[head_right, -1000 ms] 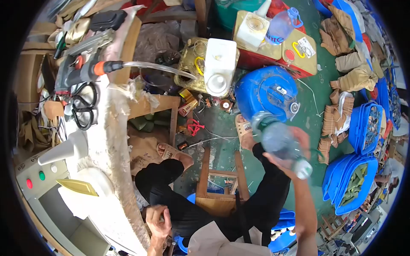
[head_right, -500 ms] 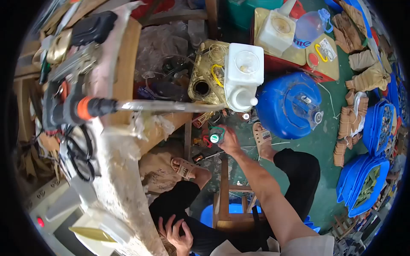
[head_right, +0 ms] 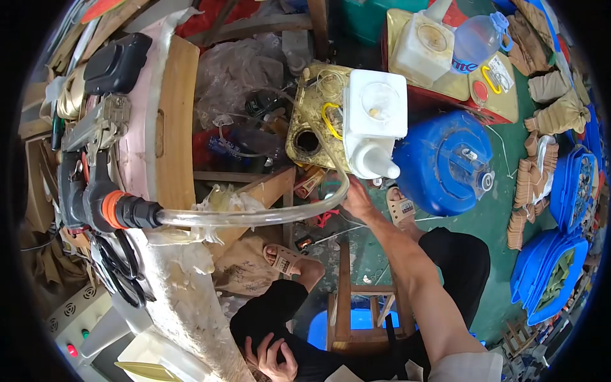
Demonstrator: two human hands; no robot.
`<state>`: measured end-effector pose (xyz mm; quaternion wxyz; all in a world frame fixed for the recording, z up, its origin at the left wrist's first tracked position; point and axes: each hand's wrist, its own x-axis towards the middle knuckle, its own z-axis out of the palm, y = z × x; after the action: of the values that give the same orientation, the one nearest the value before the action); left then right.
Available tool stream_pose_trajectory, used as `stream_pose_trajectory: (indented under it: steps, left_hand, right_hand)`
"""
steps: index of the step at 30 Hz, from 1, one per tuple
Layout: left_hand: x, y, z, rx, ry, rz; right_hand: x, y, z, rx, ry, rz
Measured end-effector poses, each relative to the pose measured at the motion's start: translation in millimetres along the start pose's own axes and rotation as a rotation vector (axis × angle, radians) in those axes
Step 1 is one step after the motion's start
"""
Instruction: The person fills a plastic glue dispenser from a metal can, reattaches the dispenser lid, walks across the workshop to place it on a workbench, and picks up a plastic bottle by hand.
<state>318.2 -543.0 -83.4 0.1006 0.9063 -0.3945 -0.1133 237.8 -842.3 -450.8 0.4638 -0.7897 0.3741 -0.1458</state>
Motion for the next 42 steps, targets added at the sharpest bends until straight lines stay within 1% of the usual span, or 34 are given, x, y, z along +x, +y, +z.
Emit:
stream_pose_trajectory:
  steps: [2,4,6,9,10,11,13,15,17,19,21,22,24,25,26,27,28,29,30,32,34,37,40,42]
  left_hand:
    - [-4,1,-1,0.002,0.003,-0.012]
    - [-8,2,0,-0.048,0.011,-0.06]
    - [-6,4,-3,-0.07,0.002,-0.06]
    - [-9,1,-4,-0.074,0.027,-0.057]
    - [-13,0,-1,-0.074,0.051,-0.058]
    - [-20,-1,5,-0.206,0.033,-0.19]
    - [-27,-7,5,-0.163,0.038,-0.149]
    - [-24,-7,-4,-0.135,0.071,-0.105]
    - [-33,-12,0,-0.153,0.078,-0.115]
    - [-38,-14,-3,-0.159,0.083,-0.135]
    - [-49,-19,-2,-0.199,0.112,-0.152]
    - [-52,-21,0,-0.221,0.126,-0.159]
    - [-55,-22,-6,-0.262,0.068,-0.25]
    - [-58,-23,-10,-0.279,0.033,-0.298]
    - [-58,-24,-15,-0.288,0.082,-0.26]
    - [-59,-25,-19,-0.292,0.124,-0.22]
    - [-65,-29,-21,-0.292,0.154,-0.181]
    - [-75,-45,-1,-0.398,0.112,-0.249]
    - [-77,-53,5,-0.37,0.142,-0.202]
    - [-89,-63,7,-0.31,0.188,-0.106]
    - [-96,-67,4,-0.323,0.146,-0.115]
    - [-101,-67,1,-0.331,0.098,-0.136]
    - [-103,-64,-2,-0.345,0.095,-0.156]
    - [-102,-65,1,-0.345,0.134,-0.13]
  right_hand:
    - [10,-3,-5,-0.044,-0.102,0.147]
    - [10,-21,-17,-0.185,-0.153,0.126]
    - [1,-3,3,-0.308,-0.047,0.18]
    - [-9,0,3,-0.214,-0.078,0.228]
    - [-13,6,7,-0.228,-0.11,0.284]
    - [-14,-6,0,-0.189,-0.09,0.32]
    - [-22,-21,-7,-0.07,-0.036,0.349]
    - [-41,-9,-6,0.078,0.033,0.329]
    - [-58,-25,-21,0.068,-0.052,0.437]
    - [-77,-22,-33,0.05,-0.3,0.613]
    - [-96,-65,-66,-0.157,-0.406,0.512]
    - [-98,-96,-88,-0.03,-0.416,0.466]
    - [-106,-173,-130,0.224,-0.451,0.361]
    - [-103,-227,-159,0.176,-0.335,0.224]
    - [-94,-289,-191,0.133,-0.221,0.09]
    - [-89,-348,-220,0.112,-0.003,-0.154]
    - [-88,-415,-255,-0.011,0.177,-0.344]
    - [-96,-480,-291,-0.089,0.28,-0.538]
    - [-110,-512,-311,0.064,0.432,-0.706]
    - [-163,-577,-353,0.073,0.53,-0.888]
    - [-202,-601,-375,0.009,0.641,-1.052]
    - [-246,-610,-397,-0.087,0.778,-1.157]
    - [-277,-598,-411,-0.165,0.894,-1.138]
    - [-294,-581,-418,-0.196,0.967,-1.092]
